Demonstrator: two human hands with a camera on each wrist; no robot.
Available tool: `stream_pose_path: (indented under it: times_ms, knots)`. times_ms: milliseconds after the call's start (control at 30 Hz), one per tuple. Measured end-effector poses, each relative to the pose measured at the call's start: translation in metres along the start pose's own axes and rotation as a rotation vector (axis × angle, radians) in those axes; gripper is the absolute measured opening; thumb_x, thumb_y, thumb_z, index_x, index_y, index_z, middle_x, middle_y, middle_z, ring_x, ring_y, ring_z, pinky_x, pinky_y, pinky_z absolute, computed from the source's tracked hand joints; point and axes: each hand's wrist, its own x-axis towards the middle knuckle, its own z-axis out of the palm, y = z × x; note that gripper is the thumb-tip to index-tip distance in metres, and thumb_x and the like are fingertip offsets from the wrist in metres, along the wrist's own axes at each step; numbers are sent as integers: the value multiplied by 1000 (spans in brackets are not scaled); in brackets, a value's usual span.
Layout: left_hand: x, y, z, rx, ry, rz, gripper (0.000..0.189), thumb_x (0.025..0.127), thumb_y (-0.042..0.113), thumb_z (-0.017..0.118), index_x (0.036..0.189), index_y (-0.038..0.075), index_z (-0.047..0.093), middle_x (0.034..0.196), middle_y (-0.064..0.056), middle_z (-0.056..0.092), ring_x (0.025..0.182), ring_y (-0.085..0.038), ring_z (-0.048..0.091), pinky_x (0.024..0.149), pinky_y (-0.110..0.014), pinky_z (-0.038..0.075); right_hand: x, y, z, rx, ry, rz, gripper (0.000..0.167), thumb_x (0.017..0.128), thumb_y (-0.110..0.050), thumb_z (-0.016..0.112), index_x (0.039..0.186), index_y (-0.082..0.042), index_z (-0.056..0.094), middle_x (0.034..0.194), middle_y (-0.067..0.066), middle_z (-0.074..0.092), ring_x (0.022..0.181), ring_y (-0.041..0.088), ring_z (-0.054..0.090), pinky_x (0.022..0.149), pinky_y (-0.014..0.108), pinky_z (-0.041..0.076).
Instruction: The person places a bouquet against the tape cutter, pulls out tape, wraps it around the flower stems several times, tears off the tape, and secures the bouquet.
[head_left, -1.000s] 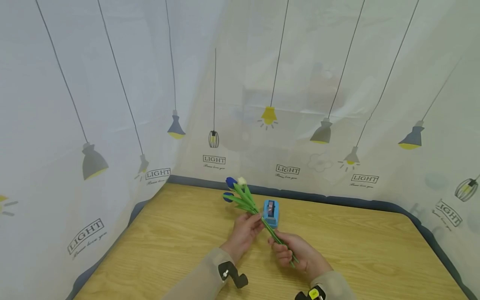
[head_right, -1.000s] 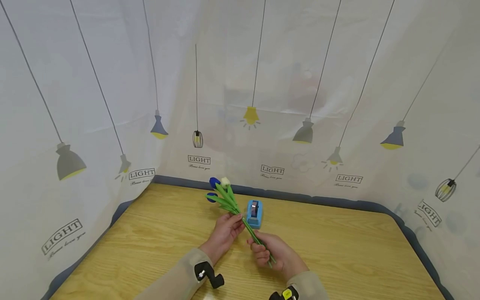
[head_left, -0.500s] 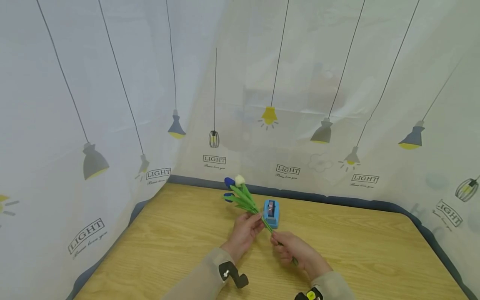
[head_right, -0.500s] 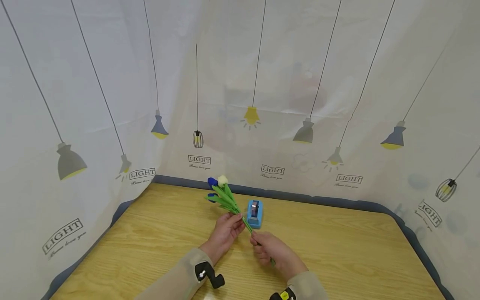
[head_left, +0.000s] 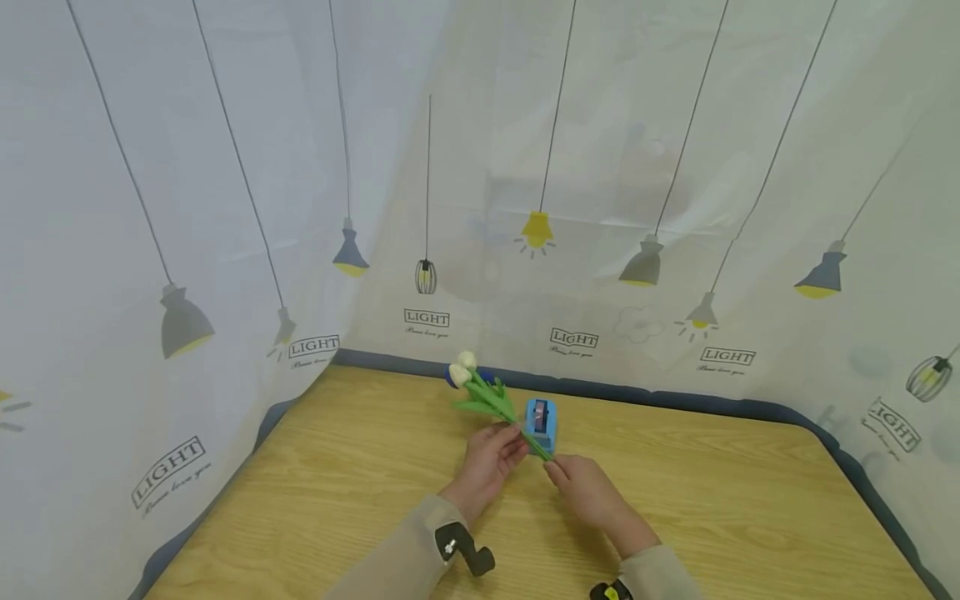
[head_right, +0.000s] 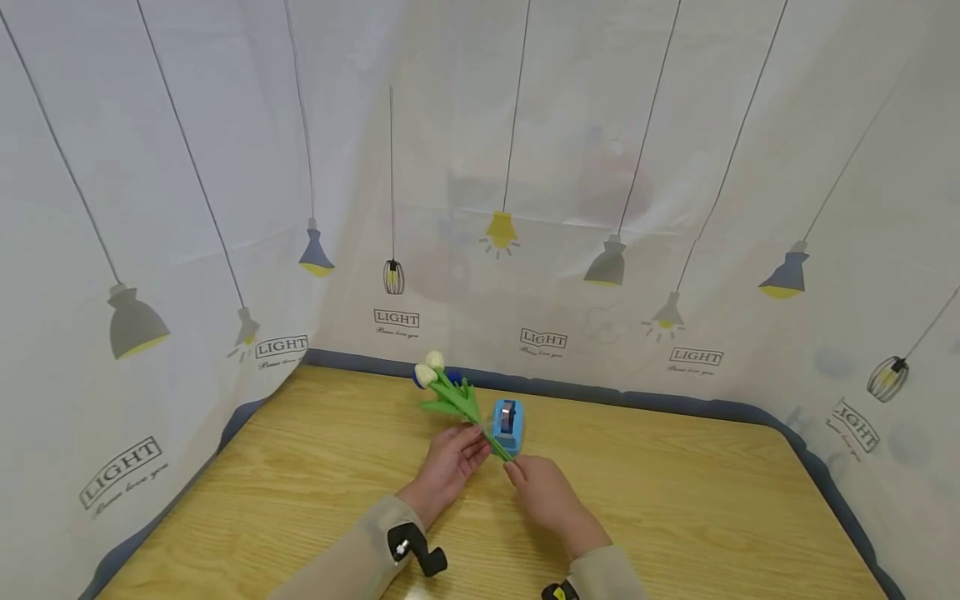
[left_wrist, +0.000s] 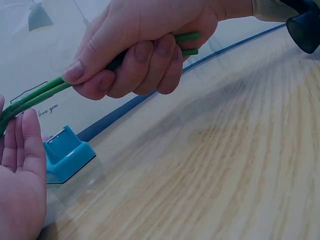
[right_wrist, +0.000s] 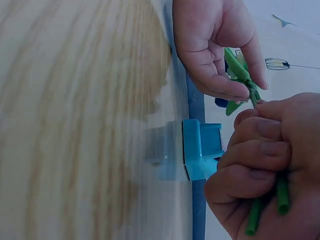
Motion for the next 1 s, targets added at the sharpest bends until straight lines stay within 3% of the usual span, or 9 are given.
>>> stream_pose_path:
  times_ms: [233, 467, 600, 700, 800, 867, 1000]
  knots:
    - [0, -1, -1, 38, 24, -14, 31, 106, 8, 64, 131, -9, 57, 93, 1, 73, 84, -7, 72, 82, -19, 63, 0, 0, 3, -104, 41, -30, 33, 111, -16, 55, 79, -9, 60, 64, -4, 41, 58, 10, 37, 55, 24, 33]
    - [1, -4, -2, 82, 55, -31, 36, 105, 6, 63, 136, -9, 53, 99, -1, 69, 87, -9, 71, 83, -22, 63, 0, 2, 2, -72, -12, -10, 36, 111, -17, 54, 76, -9, 59, 62, -3, 44, 55, 12, 39, 51, 24, 33]
    - [1, -5, -3, 110, 70, -35, 44, 102, 3, 65, 141, -11, 50, 106, -6, 67, 91, -12, 70, 86, -24, 63, -1, 4, -1, -42, -34, 74, 45, 112, -35, 53, 76, -11, 62, 60, -1, 55, 51, 14, 51, 49, 27, 43]
    - [-2, -6, -2, 131, 77, -32, 48, 100, 1, 66, 144, -12, 49, 111, -11, 66, 93, -15, 70, 87, -25, 63, -1, 2, -9, -58, 26, 157, 51, 110, -48, 54, 82, -8, 70, 66, 2, 65, 58, 16, 60, 55, 32, 50]
    - [-5, -7, 1, 140, 102, -29, 49, 99, 2, 67, 143, -11, 50, 111, -11, 66, 91, -15, 70, 85, -25, 64, 0, -1, -19, -82, 101, 213, 47, 108, -47, 58, 93, -6, 76, 78, 3, 71, 70, 16, 64, 63, 34, 53]
    - [-6, -9, 3, 164, 139, -18, 46, 98, 3, 69, 139, -11, 54, 107, -11, 68, 88, -15, 71, 83, -25, 64, 3, -3, -24, -50, 136, 240, 40, 108, -40, 61, 98, -4, 77, 84, 4, 73, 75, 16, 65, 66, 34, 55]
    - [-9, -14, 8, 260, 236, -3, 39, 96, 7, 74, 129, -10, 63, 98, -13, 74, 80, -15, 74, 78, -28, 66, 17, -8, -24, 183, 170, 296, 32, 107, -26, 64, 101, 3, 77, 87, 13, 75, 75, 19, 69, 68, 33, 62]
